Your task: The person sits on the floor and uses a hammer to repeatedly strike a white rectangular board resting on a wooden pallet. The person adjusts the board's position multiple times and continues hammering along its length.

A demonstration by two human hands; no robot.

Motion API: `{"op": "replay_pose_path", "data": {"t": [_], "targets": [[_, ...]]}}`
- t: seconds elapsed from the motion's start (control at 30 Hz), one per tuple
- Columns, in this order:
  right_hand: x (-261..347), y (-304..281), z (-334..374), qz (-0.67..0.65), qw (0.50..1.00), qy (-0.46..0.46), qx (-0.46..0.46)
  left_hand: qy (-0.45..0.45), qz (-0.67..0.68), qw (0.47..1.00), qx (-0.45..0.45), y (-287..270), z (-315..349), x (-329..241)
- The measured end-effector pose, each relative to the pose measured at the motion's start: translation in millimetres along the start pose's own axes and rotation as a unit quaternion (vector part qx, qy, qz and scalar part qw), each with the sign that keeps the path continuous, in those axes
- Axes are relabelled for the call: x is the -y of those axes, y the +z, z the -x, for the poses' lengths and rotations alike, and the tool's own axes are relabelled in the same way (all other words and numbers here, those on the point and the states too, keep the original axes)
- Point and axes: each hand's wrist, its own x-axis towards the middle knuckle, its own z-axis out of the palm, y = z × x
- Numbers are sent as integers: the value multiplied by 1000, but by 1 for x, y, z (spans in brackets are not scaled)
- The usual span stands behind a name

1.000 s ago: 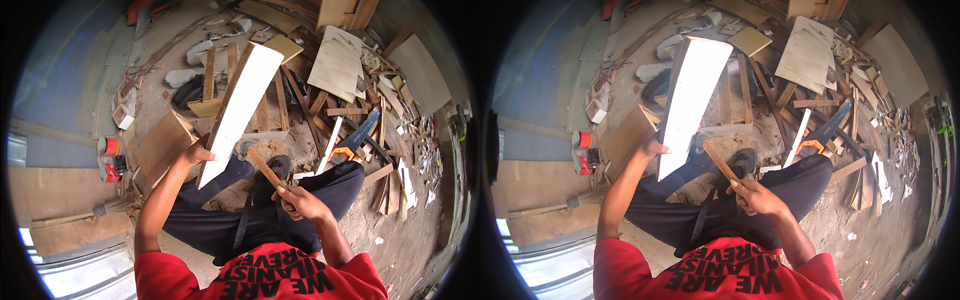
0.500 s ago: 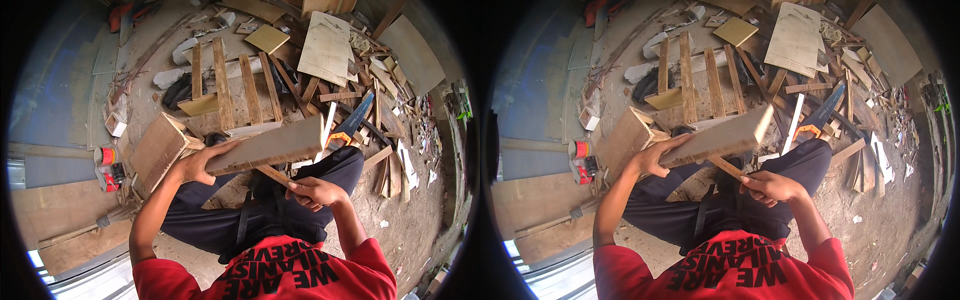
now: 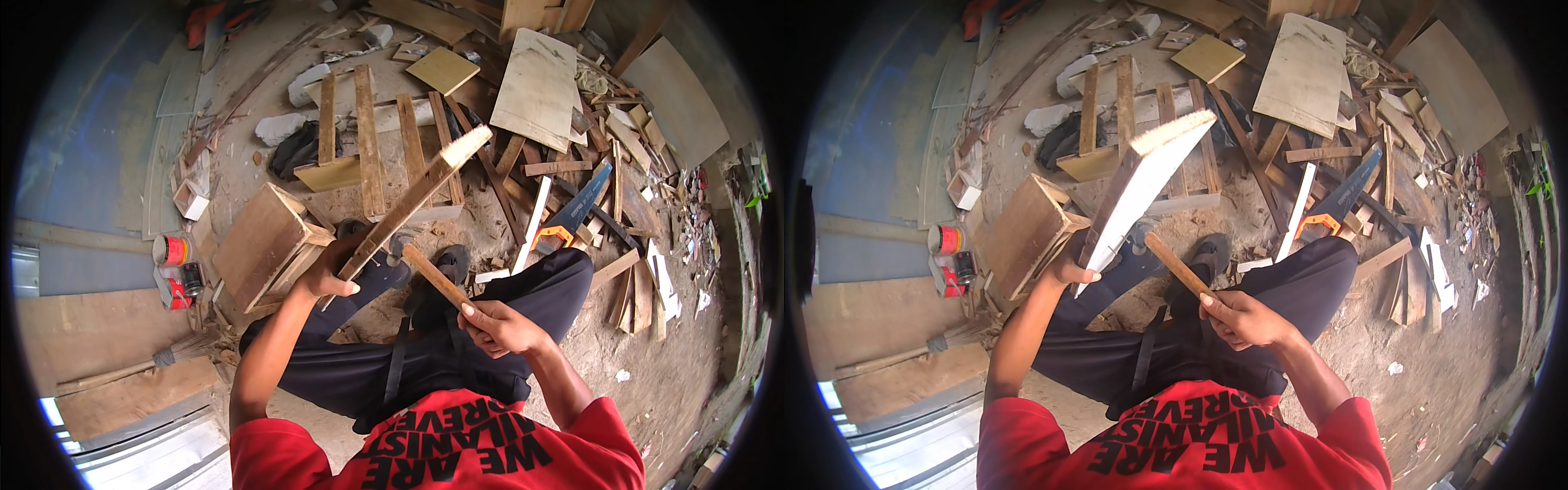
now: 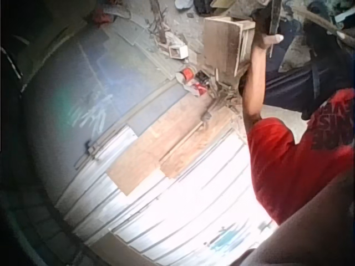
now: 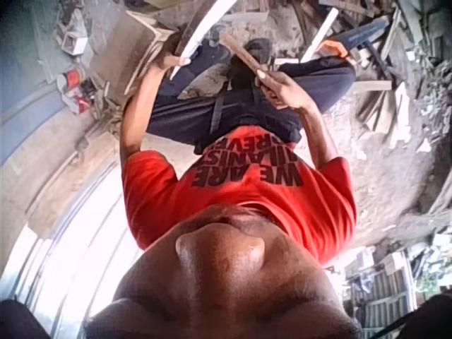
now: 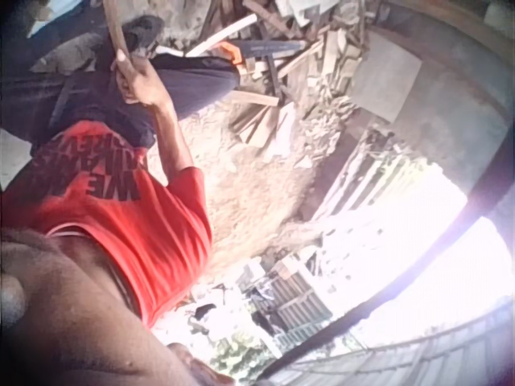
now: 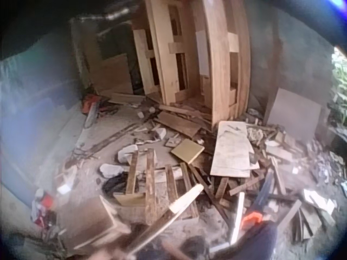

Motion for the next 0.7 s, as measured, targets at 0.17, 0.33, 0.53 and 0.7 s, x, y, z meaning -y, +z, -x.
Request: {"op": "replay_pose_path", "data": {"t": [0.17,0.33,0.53,0.7], "targets": [[-14,0,-3,-7,1000,17,23,-15,5,1000,22,13,4,-10],[-17,-6,-1,-14,999,21,21,3,-20,999,33,16,2,-19],[11,-6,9,7,998,43,-34,-77,-55,995,-17,-6,-6,15],[19,-13,13,1,997,18,-69,46,-117,980,-155,14,-25,61]]}}
